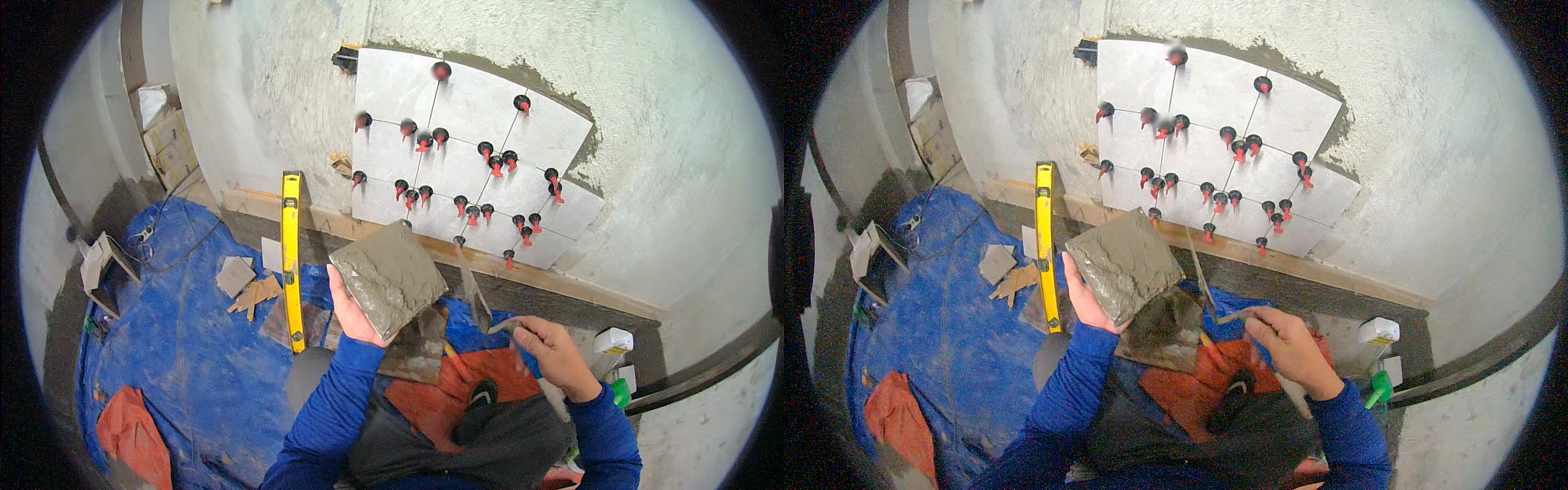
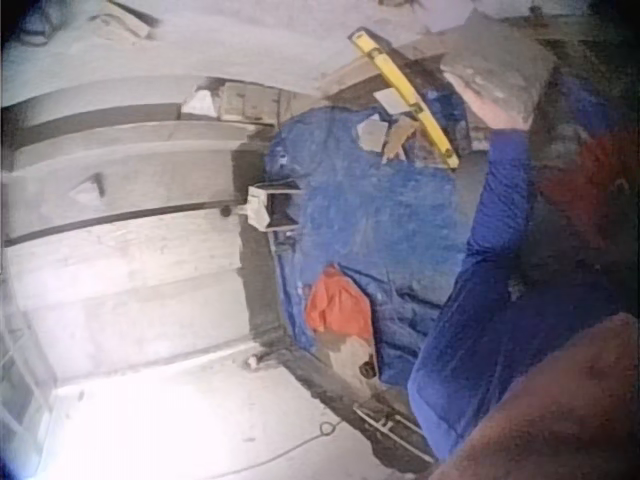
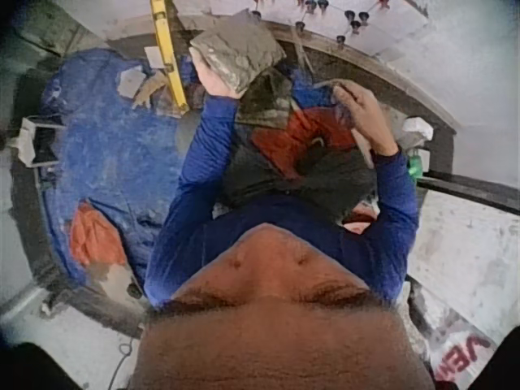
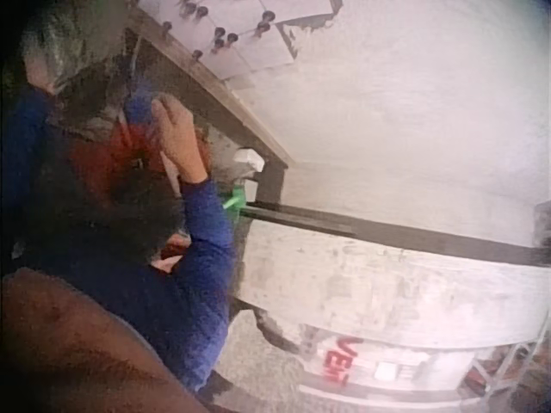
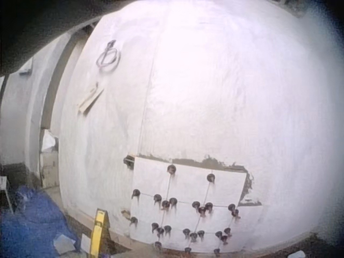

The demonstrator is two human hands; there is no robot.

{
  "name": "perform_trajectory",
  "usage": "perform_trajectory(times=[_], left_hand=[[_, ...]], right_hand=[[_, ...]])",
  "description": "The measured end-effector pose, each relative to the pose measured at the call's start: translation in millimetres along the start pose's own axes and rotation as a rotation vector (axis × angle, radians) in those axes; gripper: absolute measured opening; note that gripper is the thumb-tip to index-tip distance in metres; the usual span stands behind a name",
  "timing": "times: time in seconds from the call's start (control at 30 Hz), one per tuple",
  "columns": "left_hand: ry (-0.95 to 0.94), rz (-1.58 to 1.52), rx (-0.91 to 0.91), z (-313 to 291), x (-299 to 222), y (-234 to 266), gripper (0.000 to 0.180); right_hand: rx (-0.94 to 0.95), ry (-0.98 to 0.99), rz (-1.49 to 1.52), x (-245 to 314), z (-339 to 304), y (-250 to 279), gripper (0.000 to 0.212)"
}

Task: The person applies adhesive to the back of a white ceramic tile using a trowel, then places it onto a wall section where other tiles are already set with leveling clips. They use a rubber mallet to tap the tile into place and a spirit level to check alignment.

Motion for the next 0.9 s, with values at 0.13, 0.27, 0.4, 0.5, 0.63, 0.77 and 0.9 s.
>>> perform_trajectory(times=[0.13, 0.27, 0.4, 0.5, 0.63, 0.77, 0.9], left_hand=[[-0.02, 0.023, -0.032, -1.0, -0.8, 2.6, 0.083], [0.028, -0.021, 0.061, -1.1, 2.2, -1.1, 0.083], [0.02, -0.012, 0.011, -1.9, 3.3, -0.2, 0.083], [0.016, -0.008, 0.01, -2.5, 4.2, 0.5, 0.083], [0.011, -0.009, 0.024, -3.2, 5.9, 0.7, 0.083], [-0.003, -0.017, 0.047, -2.4, 9.0, -1.3, 0.081], [-0.025, -0.012, 0.034, -0.8, 13.3, -3.3, 0.079]], right_hand=[[0.061, -0.262, 0.369, -9.1, -16.2, -14.8, 0.037], [0.016, -0.238, 0.47, -19.4, -19.0, -35.9, 0.04], [-0.061, -0.28, 0.622, -29.8, -25.0, -57.5, 0.044], [-0.07, -0.272, 0.687, -33.0, -27.5, -70.1, 0.046], [-0.043, -0.258, 0.743, -34.0, -28.8, -82.3, 0.046], [-0.057, -0.263, 0.794, -32.7, -31.1, -90.7, 0.047], [-0.058, -0.244, 0.863, -29.9, -30.3, -101.6, 0.047]])
Point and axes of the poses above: each hand's wrist, its own z-axis towards the middle knuckle, its own y-axis out of the back of the hand, x = y × z, the point moved 3 cm from there along z, towards the middle knuckle, and after that the axes turned 13 degrees about y, right-handed, at the moved point
